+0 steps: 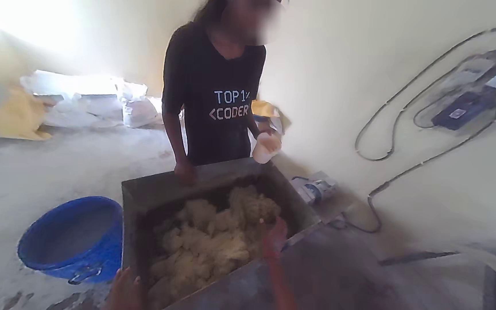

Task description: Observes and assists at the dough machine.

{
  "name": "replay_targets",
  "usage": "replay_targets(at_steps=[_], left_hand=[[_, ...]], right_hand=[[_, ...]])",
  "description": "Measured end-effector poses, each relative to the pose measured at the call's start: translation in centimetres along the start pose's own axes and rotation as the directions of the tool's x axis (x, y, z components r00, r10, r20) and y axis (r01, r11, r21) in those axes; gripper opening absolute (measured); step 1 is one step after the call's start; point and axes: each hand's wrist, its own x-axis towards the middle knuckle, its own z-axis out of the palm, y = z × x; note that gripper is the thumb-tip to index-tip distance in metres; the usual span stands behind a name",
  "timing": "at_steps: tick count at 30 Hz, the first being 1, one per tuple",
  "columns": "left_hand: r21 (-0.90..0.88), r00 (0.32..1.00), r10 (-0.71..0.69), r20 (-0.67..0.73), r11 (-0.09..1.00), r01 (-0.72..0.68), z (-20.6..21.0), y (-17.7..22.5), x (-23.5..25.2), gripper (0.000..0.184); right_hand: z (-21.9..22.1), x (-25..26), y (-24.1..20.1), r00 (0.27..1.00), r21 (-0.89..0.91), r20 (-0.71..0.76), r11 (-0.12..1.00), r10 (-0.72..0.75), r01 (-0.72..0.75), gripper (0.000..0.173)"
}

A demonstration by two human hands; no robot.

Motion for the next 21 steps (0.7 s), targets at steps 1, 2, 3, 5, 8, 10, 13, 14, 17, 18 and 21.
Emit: replay_targets(at_steps=[1,2,3,5,8,10,13,14,17,18,21], left_hand=[[0.003,1.000,0.000,-0.008,1.000,0.000,0.0,0.0,0.1,0.049],[0.002,1.000,-0.001,-0.010,1.000,0.001,-0.1,0.0,0.1,0.048],[0.004,1.000,0.000,-0.007,1.000,0.000,-0.1,0.0,0.0,0.049],[0.002,1.000,0.012,-0.008,1.000,-0.012,-0.1,0.1,-0.3,0.051],[-0.021,0.999,0.038,-0.038,0.999,-0.039,0.0,-0.1,-0.4,0.051],[-0.023,0.999,0.041,-0.036,0.999,-0.042,0.1,-0.3,-0.4,0.051],[0.005,0.998,0.045,-0.031,0.999,-0.045,0.4,-0.7,-0.5,0.051],[0.022,0.998,0.048,-0.034,0.999,-0.047,0.5,-0.8,-0.5,0.051],[0.034,0.999,0.034,-0.021,0.999,-0.034,0.3,-0.4,-0.4,0.049],[0.027,0.999,0.027,-0.018,0.999,-0.026,0.1,-0.2,-0.3,0.048],[0.009,0.999,0.030,-0.022,1.000,-0.029,-0.1,0.0,-0.2,0.047]], right_hand=[[0.1,0.0,-0.1,1.000,-0.021,0.014,1.000,0.001,-0.001,0.084],[0.2,0.0,-0.1,1.000,-0.041,0.023,0.999,0.001,0.000,0.084],[0.2,-0.1,0.0,0.999,-0.053,0.032,0.999,0.006,-0.004,0.083],[-0.2,-0.2,-0.1,0.998,-0.060,0.055,0.998,0.017,-0.013,0.082],[-0.6,-0.3,-0.5,0.997,-0.057,0.080,0.998,0.013,-0.008,0.077],[-0.4,-0.2,-0.4,0.999,-0.084,0.051,0.996,-0.017,0.021,0.073],[-0.8,-0.2,-0.5,0.997,-0.061,0.078,0.998,-0.008,0.012,0.071],[-0.9,-0.2,-0.5,0.996,-0.040,0.090,0.999,-0.005,0.009,0.071],[-0.9,0.0,-0.6,0.993,-0.023,0.113,1.000,-0.013,0.015,0.071],[-0.8,0.0,-0.6,0.993,-0.024,0.118,0.999,-0.021,0.024,0.071],[-0.5,0.0,-0.4,0.995,-0.005,0.087,0.999,-0.044,0.044,0.069]])
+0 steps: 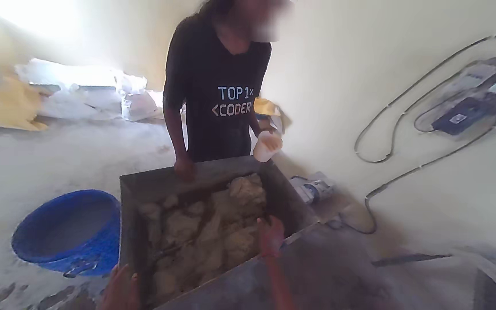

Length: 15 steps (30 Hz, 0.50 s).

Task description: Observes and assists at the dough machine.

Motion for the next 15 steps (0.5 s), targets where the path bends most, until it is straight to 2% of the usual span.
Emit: replay_targets(at_steps=[5,8,11,15], left_hand=[[-0.018,1.000,0.008,-0.007,1.000,-0.008,0.30,-0.52,-0.09,0.046],[-0.031,1.000,-0.011,0.006,0.999,0.011,0.17,-0.40,-0.09,0.048],[-0.023,1.000,-0.013,0.017,1.000,0.014,0.28,-0.50,-0.08,0.048],[-0.024,1.000,0.001,0.011,1.000,-0.001,0.40,-0.48,0.03,0.048]], right_hand=[[0.70,-0.05,0.53,0.998,-0.021,-0.063,1.000,0.017,-0.019,0.071],[0.25,-0.39,0.34,1.000,-0.027,-0.019,0.999,0.021,-0.022,0.075],[0.12,-0.49,0.48,0.999,-0.010,-0.034,1.000,-0.013,0.012,0.073],[0.29,-0.10,0.55,1.000,-0.023,-0.017,1.000,0.011,-0.011,0.073]])
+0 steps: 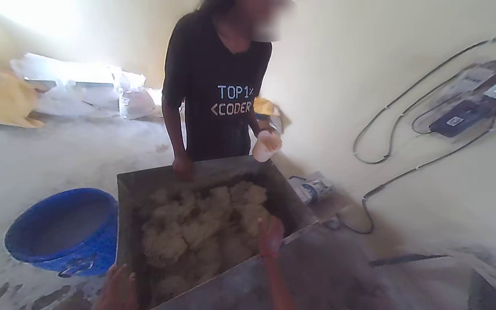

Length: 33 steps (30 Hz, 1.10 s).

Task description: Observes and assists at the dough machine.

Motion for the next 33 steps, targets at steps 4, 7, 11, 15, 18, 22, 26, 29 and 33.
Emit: replay_targets(at_steps=[4,7,11,15,18,22,26,29,33], left_hand=[[0.003,1.000,-0.005,0.001,1.000,0.005,-0.2,0.3,0.1,0.048],[0.005,1.000,-0.020,0.008,1.000,0.020,-0.2,0.3,0.0,0.048],[0.009,0.999,-0.032,-0.001,0.999,0.032,-0.4,0.6,0.0,0.048],[0.001,0.999,-0.044,0.022,0.999,0.044,-0.8,1.0,0.0,0.049],[0.017,0.999,-0.035,0.026,0.999,0.034,-0.7,0.9,0.0,0.047],[0.013,1.000,-0.009,0.021,1.000,0.009,-0.6,0.6,-0.1,0.046],[0.020,1.000,0.003,0.023,1.000,-0.004,-0.2,0.1,-0.2,0.046],[0.037,0.999,-0.018,0.039,0.999,0.016,-0.3,0.3,-0.1,0.047],[0.048,0.998,-0.048,0.031,0.998,0.046,0.0,0.6,0.1,0.045]], right_hand=[[0.4,0.0,0.1,0.999,0.014,-0.044,1.000,0.008,-0.008,0.074],[0.6,-0.1,0.1,0.995,0.043,-0.099,0.999,0.017,-0.013,0.074],[0.6,-0.1,0.1,0.996,0.068,-0.092,0.998,0.021,-0.015,0.071],[0.6,0.1,0.1,0.996,0.067,-0.080,0.998,0.029,-0.023,0.070],[0.3,0.1,-0.1,0.997,0.025,-0.051,0.998,0.057,-0.056,0.076],[0.4,0.0,0.1,0.998,-0.041,-0.006,0.997,0.061,-0.061,0.080],[0.2,-0.4,0.6,0.998,0.003,-0.030,0.999,0.051,-0.051,0.078],[0.2,-0.6,1.2,0.999,0.009,-0.048,1.000,0.020,-0.019,0.078],[0.1,-0.5,0.6,0.999,-0.012,-0.047,1.000,-0.024,0.024,0.075]])
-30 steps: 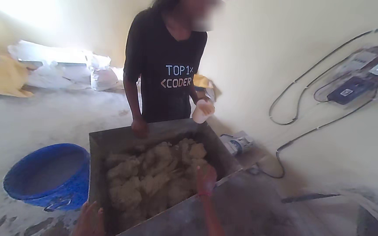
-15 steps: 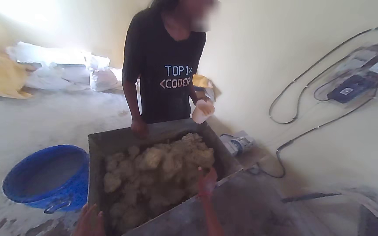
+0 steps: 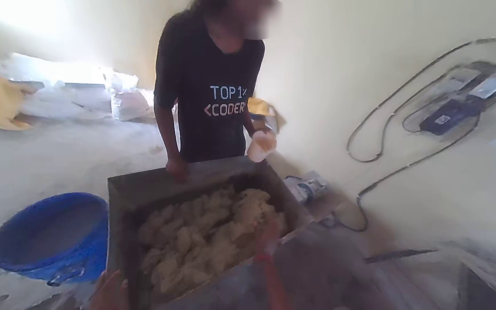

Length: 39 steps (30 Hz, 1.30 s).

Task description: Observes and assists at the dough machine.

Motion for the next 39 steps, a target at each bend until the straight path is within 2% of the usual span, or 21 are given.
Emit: replay_targets(at_steps=[3,8,14,20,22,28,39], left_hand=[[-0.004,0.999,-0.046,0.013,0.999,0.046,-0.7,0.5,0.1,0.045],[-0.022,1.000,-0.010,0.004,1.000,0.010,-0.3,0.2,0.0,0.044],[-0.032,1.000,0.000,0.011,0.999,0.001,-0.3,0.2,-0.1,0.044],[-0.031,1.000,0.005,-0.012,1.000,-0.005,-0.4,0.1,-0.1,0.045],[-0.038,0.999,0.018,-0.027,0.999,-0.019,-0.1,-0.2,-0.3,0.045],[-0.023,0.998,0.044,-0.034,0.999,-0.045,0.1,-0.7,-0.2,0.046],[-0.047,0.999,0.034,-0.023,0.998,-0.035,-0.3,-0.2,-0.1,0.044]], right_hand=[[0.3,0.0,0.0,1.000,-0.018,-0.008,1.000,-0.005,0.004,0.075],[0.2,0.1,0.3,1.000,-0.024,0.014,1.000,-0.009,0.009,0.075],[1.0,0.1,1.1,0.999,-0.001,-0.044,1.000,-0.029,0.029,0.079],[1.1,0.2,0.8,0.996,-0.001,-0.040,0.997,-0.075,0.075,0.058],[1.0,0.1,1.0,0.996,-0.001,-0.042,0.997,-0.078,0.078,0.056],[0.9,0.1,0.8,0.999,-0.035,-0.001,0.999,-0.035,0.035,0.074],[0.9,0.3,1.1,0.997,-0.008,-0.014,0.997,-0.081,0.081,0.073]])
